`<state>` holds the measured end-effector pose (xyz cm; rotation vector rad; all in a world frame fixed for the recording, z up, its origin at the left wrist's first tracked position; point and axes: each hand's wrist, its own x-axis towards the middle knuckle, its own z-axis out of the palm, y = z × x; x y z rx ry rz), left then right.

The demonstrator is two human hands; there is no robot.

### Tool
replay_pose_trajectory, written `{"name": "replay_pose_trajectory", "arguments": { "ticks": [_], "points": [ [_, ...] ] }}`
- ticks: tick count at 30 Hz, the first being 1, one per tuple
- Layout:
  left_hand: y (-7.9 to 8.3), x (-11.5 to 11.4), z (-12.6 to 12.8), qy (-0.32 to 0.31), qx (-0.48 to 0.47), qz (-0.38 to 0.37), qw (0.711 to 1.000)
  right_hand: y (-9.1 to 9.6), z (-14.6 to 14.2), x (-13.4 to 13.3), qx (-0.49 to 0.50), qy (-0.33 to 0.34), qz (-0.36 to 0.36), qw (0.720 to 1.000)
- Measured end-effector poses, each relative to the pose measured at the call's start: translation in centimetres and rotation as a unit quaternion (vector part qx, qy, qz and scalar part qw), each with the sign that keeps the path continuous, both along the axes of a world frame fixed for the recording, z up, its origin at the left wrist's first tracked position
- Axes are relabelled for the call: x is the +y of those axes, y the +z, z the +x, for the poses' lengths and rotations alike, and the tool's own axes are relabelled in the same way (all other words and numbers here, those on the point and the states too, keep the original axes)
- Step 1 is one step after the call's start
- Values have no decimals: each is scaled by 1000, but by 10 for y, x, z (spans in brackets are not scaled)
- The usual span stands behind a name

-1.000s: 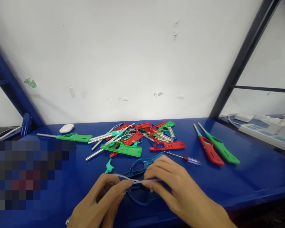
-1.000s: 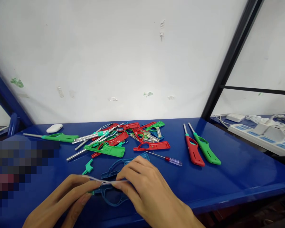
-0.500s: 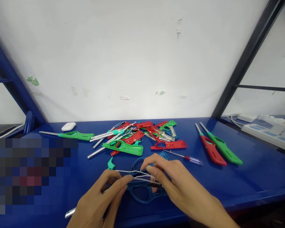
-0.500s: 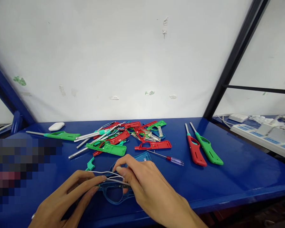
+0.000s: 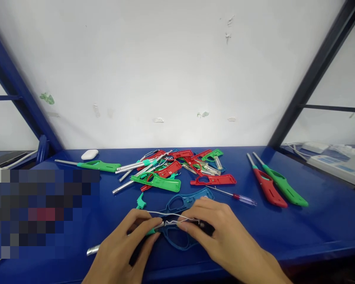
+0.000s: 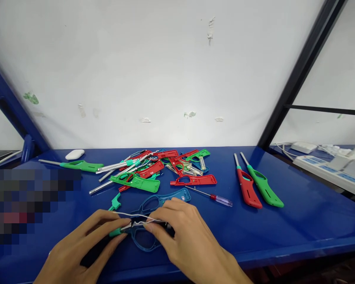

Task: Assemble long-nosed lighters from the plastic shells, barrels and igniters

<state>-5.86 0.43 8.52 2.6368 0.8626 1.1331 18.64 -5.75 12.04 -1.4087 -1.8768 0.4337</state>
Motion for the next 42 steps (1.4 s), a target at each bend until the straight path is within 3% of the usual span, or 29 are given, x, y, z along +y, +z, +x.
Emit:
{"name": "replay_pose_trajectory", "arguments": {
  "ticks": [7, 18, 42],
  "points": [
    [2, -3, -3, 13, 4, 6, 1000, -4, -1, -2, 10, 3, -3, 1000],
    [-11, 8, -12, 19, 41, -4, 999, -6, -1, -1, -4, 17, -23, 1000],
    [-3, 3, -5, 21, 19, 6, 1000, -9, 0, 0, -27, 23, -17, 999]
  ]
}}
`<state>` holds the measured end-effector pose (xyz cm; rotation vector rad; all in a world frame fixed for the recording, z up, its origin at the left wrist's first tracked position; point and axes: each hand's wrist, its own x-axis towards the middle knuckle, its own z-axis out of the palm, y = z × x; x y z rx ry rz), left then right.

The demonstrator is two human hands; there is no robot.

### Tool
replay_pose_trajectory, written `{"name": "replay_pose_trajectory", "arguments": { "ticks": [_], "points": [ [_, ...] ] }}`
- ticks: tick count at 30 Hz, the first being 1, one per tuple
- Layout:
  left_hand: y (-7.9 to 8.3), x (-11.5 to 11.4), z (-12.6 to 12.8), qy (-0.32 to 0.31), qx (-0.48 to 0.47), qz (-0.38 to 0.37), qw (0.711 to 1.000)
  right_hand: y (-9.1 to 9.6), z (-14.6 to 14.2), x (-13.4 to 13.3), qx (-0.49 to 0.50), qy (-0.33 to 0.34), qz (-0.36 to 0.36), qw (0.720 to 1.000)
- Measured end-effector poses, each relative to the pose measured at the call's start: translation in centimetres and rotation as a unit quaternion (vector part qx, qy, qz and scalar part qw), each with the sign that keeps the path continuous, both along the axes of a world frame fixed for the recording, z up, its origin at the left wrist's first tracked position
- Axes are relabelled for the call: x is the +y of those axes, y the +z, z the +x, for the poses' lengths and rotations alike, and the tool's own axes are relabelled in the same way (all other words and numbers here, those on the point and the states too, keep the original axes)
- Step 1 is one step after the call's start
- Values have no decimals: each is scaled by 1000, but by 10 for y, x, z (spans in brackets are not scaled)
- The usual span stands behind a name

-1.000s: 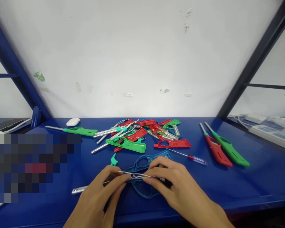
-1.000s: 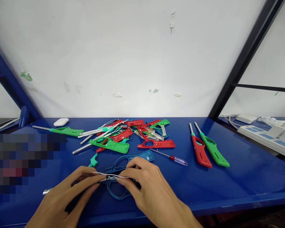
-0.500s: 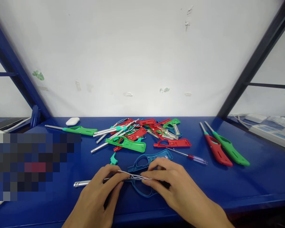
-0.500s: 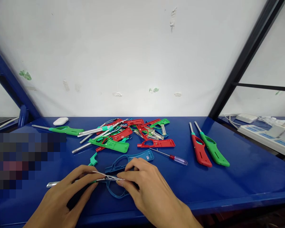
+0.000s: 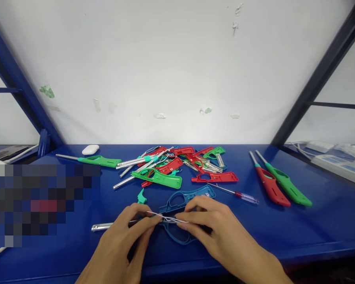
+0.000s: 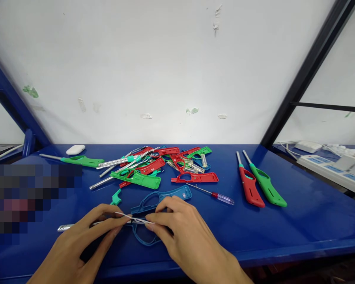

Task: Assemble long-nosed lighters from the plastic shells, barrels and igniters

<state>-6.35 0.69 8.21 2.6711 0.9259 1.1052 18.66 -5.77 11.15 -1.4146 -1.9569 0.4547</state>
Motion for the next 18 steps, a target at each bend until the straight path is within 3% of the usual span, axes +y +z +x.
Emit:
{"name": "replay_pose_trajectory", "arguments": {
  "ticks": [6, 18],
  "points": [
    [3, 3, 7, 1, -33, 22, 999, -4, 2, 0, -1, 5, 8, 1000],
    [15, 1, 0, -34, 70, 59, 995, -6, 1, 0, -6, 6, 12, 1000]
  ]
}}
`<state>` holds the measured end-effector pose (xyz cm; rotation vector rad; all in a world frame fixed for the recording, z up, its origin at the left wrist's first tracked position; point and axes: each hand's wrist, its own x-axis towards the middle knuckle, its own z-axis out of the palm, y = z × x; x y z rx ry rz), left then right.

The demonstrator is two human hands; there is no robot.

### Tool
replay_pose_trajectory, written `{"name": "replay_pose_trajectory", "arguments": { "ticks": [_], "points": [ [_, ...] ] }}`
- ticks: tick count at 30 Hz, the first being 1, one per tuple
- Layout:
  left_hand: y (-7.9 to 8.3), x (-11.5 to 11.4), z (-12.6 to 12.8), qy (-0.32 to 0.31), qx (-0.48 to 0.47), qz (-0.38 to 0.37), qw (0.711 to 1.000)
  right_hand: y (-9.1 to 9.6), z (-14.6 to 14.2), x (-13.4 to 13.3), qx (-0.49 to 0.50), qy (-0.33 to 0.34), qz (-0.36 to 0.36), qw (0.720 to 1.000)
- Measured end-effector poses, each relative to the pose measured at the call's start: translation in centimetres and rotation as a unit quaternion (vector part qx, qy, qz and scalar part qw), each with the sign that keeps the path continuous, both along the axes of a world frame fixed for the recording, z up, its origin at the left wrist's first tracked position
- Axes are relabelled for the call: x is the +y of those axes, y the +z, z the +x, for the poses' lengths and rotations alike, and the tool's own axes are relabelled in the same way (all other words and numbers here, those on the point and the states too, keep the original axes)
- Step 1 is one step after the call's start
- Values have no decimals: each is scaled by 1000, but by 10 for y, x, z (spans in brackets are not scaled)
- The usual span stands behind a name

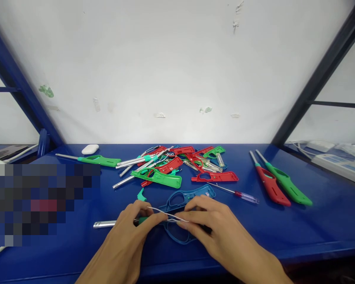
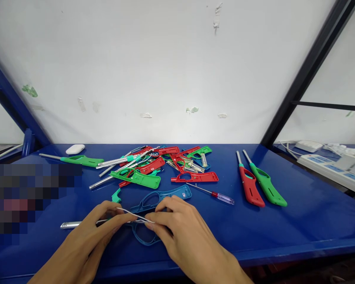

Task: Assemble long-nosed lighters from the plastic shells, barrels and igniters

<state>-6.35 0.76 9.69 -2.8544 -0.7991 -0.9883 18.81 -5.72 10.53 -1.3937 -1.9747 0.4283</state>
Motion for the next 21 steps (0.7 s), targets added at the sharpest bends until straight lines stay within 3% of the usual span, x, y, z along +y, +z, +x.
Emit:
{"name": "replay_pose_trajectory", "arguments": {
  "ticks": [21],
  "points": [
    [-5, 1, 3, 4, -24, -25, 999, 4, -1, -1, 6, -1, -8, 1000]
  ]
}}
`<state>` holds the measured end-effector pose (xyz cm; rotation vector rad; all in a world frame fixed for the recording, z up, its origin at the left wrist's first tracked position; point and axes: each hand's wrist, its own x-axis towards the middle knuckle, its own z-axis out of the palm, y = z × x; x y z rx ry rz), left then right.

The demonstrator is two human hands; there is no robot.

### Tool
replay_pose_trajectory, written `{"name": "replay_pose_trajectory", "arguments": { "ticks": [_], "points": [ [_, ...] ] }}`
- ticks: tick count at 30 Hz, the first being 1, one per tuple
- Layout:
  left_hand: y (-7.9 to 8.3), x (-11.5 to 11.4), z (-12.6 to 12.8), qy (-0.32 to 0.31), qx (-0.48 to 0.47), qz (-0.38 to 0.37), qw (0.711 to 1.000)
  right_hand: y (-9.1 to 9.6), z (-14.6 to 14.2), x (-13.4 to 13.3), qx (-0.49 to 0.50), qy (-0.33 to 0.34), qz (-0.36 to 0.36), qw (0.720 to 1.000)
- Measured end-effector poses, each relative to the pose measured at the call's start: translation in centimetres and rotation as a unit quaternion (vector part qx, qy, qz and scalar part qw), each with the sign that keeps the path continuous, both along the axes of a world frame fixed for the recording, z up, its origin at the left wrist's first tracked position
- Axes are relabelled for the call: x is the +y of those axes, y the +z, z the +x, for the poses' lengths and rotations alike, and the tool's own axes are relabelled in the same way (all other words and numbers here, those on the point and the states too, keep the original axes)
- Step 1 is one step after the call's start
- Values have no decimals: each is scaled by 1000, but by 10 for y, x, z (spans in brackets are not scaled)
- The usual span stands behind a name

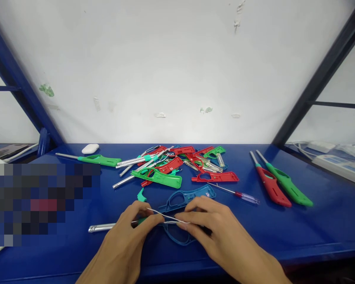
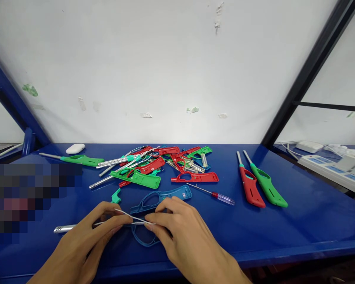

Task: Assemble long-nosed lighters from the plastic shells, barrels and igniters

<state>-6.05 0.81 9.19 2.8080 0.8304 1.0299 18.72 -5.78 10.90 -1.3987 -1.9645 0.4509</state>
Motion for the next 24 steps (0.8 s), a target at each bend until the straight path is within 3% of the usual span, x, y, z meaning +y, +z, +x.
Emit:
{"name": "replay_pose_trajectory", "arguments": {
  "ticks": [7, 13, 24],
  "points": [
    [-3, 2, 7, 8, -58, -21, 998, 1, -1, -4, 7, -2, 1, 1000],
    [0, 0, 8, 21, -92, 11, 996, 4, -2, -4, 24, -5, -4, 1000],
    [-1, 5, 4, 9, -83, 7, 996, 2, 0, -3, 18, -10, 7, 1000]
  ]
}}
